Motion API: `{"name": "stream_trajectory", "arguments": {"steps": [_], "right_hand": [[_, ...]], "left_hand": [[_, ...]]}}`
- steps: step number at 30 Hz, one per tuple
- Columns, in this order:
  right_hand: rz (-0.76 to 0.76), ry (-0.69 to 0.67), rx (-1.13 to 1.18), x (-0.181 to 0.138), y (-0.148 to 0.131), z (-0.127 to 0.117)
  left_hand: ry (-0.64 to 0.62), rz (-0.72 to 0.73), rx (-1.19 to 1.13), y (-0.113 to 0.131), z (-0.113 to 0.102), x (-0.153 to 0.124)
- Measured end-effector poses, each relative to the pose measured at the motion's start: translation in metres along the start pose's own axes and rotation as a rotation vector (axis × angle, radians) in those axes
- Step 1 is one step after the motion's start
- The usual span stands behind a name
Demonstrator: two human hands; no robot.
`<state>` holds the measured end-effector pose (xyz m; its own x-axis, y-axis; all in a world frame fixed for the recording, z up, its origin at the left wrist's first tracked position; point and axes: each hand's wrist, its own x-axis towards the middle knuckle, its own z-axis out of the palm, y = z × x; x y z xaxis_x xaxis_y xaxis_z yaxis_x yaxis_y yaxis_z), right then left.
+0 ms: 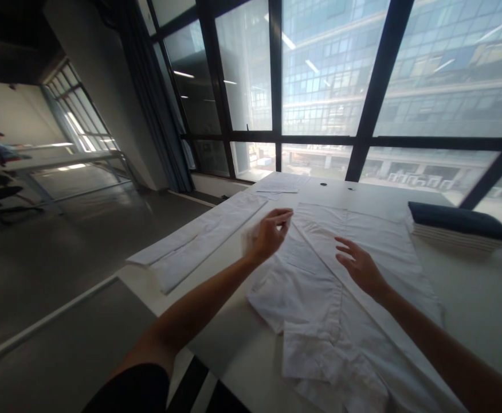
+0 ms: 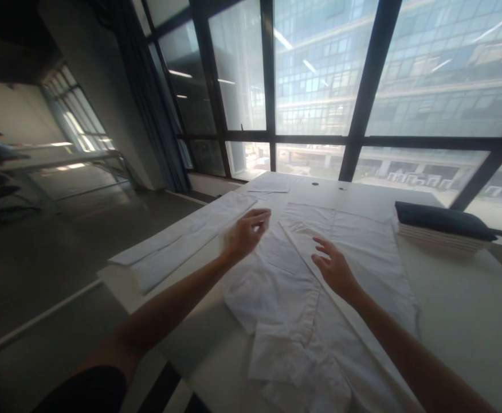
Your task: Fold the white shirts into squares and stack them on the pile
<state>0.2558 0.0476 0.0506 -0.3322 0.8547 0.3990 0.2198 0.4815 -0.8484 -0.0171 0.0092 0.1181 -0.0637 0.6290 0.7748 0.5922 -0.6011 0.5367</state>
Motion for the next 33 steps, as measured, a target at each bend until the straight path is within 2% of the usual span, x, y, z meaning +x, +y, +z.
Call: {"name": "stream_trajectory", "arguments": {"steps": [3,6,8,11,14,16,19,22,26,28,33], "right_hand": [[0.047,0.007,0.076,0.006,0.001,0.003],[0.065,0.025,0.063,0.006,0.012,0.003],[0.078,0.021,0.039,0.002,0.022,0.004],[0.086,-0.02,0.004,-0.008,0.032,0.009],[-0.023,-0.059,-0.123,-0.02,0.03,0.014],[-0.15,-0.098,-0.247,-0.026,0.022,0.018],[-0.283,-0.193,-0.375,-0.03,0.006,0.029],[-0.309,-0.244,-0.466,-0.025,-0.011,0.049],[-0.297,-0.289,-0.619,-0.012,-0.03,0.082],[-0.272,-0.35,-0.701,-0.008,-0.038,0.095],[-0.194,-0.459,-0.873,-0.007,-0.046,0.113]], "left_hand": [[-0.214,0.098,-0.027,0.013,0.046,-0.027],[-0.591,0.185,-0.024,0.02,0.07,-0.056],[-0.804,0.259,0.003,0.025,0.069,-0.071],[-0.926,0.294,0.024,0.038,0.047,-0.081],[-0.892,0.208,0.022,0.045,0.011,-0.076],[-0.761,0.112,0.065,0.039,-0.013,-0.068],[-0.484,-0.05,0.197,0.011,-0.045,-0.054],[-0.355,-0.16,0.282,-0.027,-0.066,-0.046],[-0.401,-0.322,0.209,-0.06,-0.072,-0.052],[-0.431,-0.35,0.144,-0.064,-0.069,-0.059],[-0.406,-0.388,0.005,-0.065,-0.062,-0.067]]}}
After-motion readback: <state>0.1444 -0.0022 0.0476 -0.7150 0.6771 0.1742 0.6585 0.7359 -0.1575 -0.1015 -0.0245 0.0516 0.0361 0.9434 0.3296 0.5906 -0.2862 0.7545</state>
